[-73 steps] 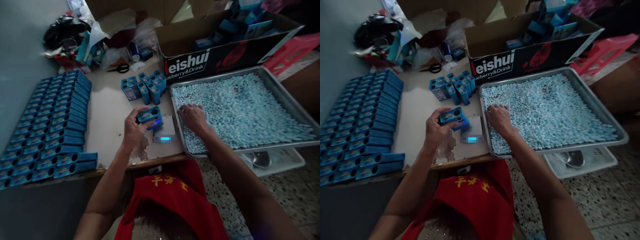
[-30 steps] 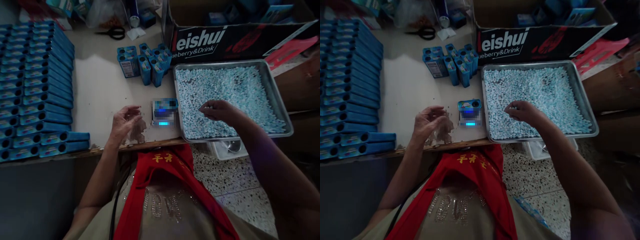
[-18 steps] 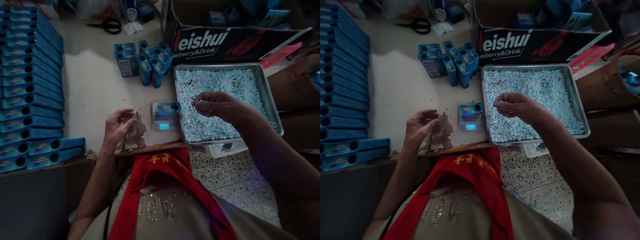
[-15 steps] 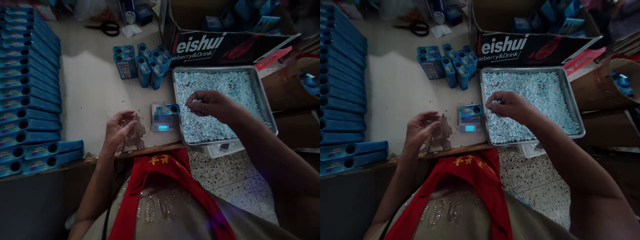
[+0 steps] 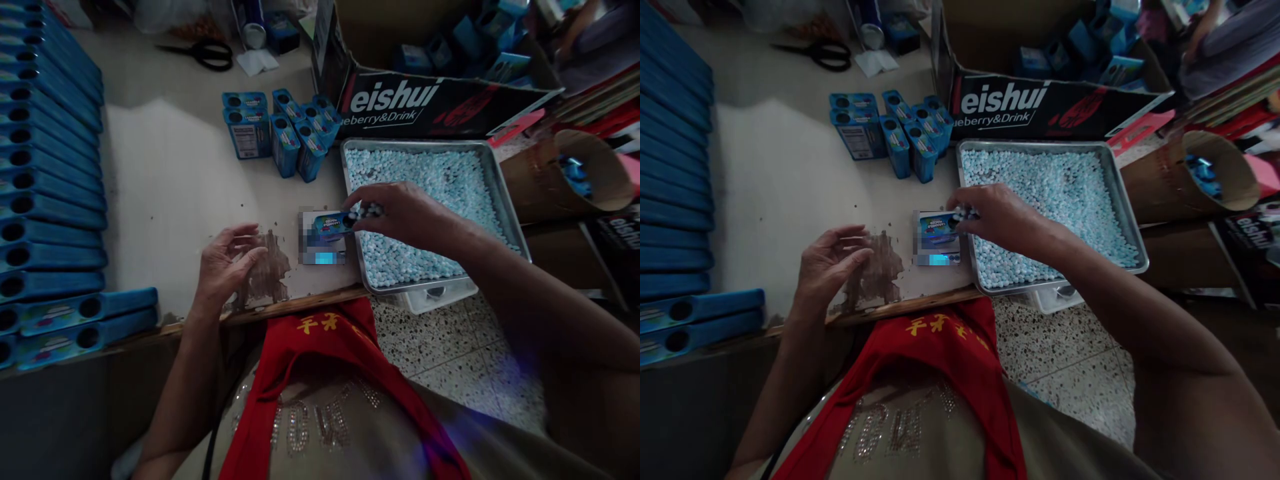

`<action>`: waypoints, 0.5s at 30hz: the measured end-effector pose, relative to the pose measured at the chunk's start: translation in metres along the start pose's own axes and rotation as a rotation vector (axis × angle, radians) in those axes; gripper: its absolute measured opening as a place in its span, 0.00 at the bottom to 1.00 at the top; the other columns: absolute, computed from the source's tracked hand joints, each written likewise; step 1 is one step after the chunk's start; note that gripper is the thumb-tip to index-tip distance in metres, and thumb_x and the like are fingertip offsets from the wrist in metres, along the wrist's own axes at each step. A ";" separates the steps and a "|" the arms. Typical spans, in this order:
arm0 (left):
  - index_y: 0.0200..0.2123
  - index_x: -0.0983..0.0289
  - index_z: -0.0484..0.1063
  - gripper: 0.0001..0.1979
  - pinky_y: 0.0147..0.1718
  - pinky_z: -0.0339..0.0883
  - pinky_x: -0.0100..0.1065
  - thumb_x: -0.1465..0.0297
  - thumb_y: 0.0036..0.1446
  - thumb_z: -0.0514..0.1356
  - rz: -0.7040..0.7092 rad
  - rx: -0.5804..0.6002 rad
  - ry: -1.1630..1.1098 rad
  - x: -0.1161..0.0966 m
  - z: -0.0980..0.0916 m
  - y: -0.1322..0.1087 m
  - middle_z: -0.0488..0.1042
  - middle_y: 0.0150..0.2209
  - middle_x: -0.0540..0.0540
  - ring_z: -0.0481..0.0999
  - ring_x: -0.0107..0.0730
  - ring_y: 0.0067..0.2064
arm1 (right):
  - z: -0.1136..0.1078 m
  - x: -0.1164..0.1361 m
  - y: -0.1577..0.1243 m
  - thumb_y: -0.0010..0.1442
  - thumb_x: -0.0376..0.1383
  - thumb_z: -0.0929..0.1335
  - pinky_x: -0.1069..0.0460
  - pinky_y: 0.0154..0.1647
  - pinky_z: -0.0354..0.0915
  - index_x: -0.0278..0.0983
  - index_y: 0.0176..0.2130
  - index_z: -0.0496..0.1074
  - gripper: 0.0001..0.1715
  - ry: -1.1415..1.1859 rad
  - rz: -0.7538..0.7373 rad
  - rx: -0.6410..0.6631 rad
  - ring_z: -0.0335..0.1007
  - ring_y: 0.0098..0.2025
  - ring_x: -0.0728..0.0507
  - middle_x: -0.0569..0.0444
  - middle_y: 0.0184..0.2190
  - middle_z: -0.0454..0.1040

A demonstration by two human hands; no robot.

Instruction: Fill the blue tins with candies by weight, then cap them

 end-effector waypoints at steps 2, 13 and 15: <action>0.56 0.62 0.82 0.28 0.56 0.85 0.46 0.62 0.53 0.79 -0.018 0.004 -0.011 0.001 0.000 0.001 0.86 0.54 0.61 0.87 0.43 0.50 | 0.002 -0.002 0.001 0.62 0.34 0.80 0.47 0.42 0.66 0.43 0.50 0.87 0.15 0.014 0.017 -0.009 0.77 0.38 0.42 0.54 0.36 0.83; 0.55 0.63 0.83 0.26 0.57 0.84 0.46 0.61 0.55 0.76 -0.019 -0.034 0.034 0.001 -0.003 -0.005 0.87 0.51 0.59 0.88 0.43 0.51 | -0.008 -0.041 -0.008 0.58 0.38 0.79 0.50 0.32 0.64 0.40 0.36 0.83 0.06 0.642 0.249 -0.234 0.67 0.29 0.47 0.56 0.26 0.75; 0.55 0.62 0.83 0.24 0.59 0.84 0.46 0.61 0.57 0.76 -0.008 -0.043 0.070 0.000 -0.002 -0.007 0.87 0.50 0.58 0.88 0.44 0.51 | -0.006 -0.066 -0.025 0.55 0.36 0.81 0.51 0.34 0.67 0.41 0.36 0.82 0.08 0.791 0.384 -0.314 0.69 0.32 0.47 0.55 0.30 0.77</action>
Point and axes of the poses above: each hand's wrist, its own y-axis towards the middle knuckle, its own z-axis out of the palm, x = y × z, the point moved 5 cm from there along y, towards the middle knuckle
